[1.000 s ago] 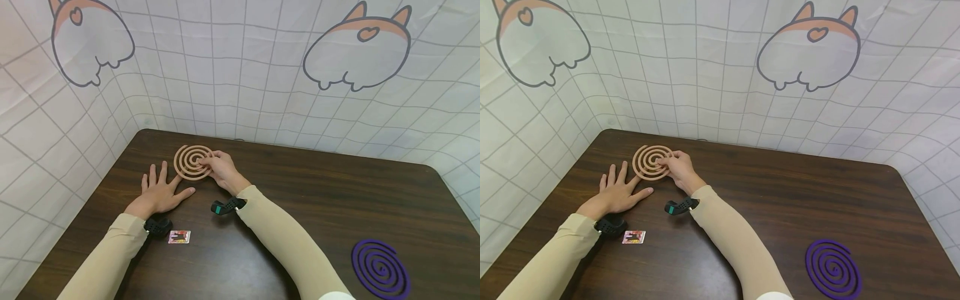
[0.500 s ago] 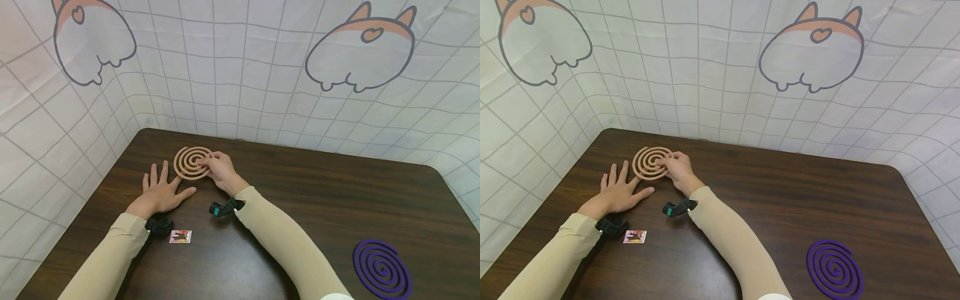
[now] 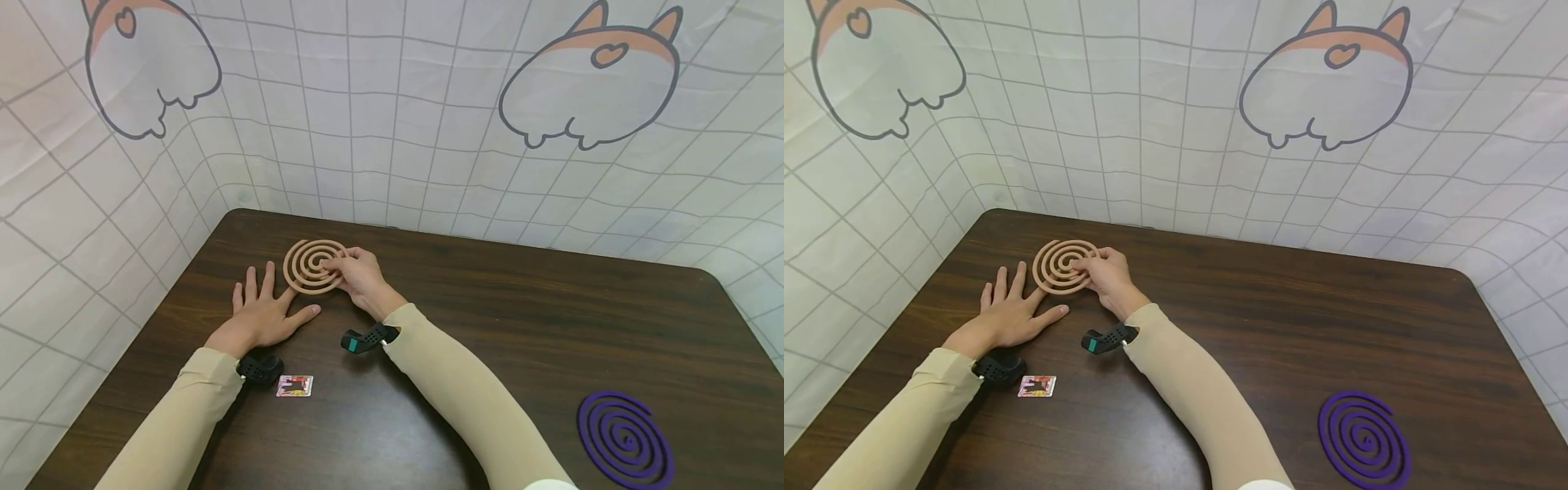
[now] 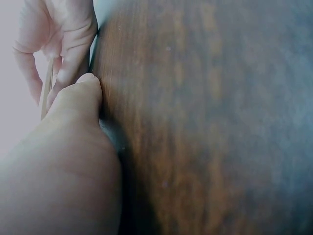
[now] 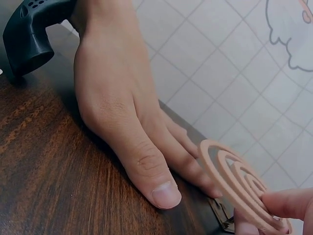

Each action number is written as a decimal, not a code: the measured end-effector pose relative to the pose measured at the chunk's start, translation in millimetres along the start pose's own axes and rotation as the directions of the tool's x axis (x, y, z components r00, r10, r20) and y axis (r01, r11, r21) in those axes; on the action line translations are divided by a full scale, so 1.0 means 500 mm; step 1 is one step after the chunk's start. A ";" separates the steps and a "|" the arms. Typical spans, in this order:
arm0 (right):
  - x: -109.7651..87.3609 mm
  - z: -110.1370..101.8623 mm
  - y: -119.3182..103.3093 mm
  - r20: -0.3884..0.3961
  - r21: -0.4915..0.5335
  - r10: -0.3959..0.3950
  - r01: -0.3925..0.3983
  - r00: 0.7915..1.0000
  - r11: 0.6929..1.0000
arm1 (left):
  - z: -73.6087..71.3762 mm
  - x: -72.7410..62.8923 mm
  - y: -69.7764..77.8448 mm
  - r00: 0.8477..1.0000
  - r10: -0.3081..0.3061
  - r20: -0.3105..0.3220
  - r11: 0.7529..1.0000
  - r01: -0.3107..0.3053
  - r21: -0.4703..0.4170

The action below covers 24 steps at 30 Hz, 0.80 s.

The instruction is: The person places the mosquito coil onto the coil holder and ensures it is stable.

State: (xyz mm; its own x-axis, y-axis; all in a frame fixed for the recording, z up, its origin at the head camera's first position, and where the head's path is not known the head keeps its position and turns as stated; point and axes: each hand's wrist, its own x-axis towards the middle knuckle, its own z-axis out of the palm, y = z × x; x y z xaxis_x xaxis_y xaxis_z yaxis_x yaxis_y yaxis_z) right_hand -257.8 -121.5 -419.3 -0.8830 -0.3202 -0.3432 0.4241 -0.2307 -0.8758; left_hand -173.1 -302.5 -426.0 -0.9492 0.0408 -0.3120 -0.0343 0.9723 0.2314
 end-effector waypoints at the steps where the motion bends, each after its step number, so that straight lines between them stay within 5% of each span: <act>1: 0.000 0.000 0.000 -0.002 -0.001 0.002 -0.002 1.000 1.000 | 0.000 0.000 0.000 1.000 0.000 0.000 1.000 0.000 0.001; 24: 0.002 -0.002 -0.007 0.003 -0.014 0.027 -0.027 1.000 1.000 | 0.000 -0.002 0.002 1.000 0.000 -0.013 1.000 0.000 0.005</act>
State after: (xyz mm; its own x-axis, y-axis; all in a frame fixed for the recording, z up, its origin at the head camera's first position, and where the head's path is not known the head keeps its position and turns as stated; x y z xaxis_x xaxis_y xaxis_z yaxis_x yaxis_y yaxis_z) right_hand -260.3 -120.0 -417.1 -0.8705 -0.3292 -0.3659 0.4451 -0.2089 -0.8708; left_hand -172.3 -301.7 -425.6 -0.9533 0.0381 -0.2996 -0.0324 0.9734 0.2270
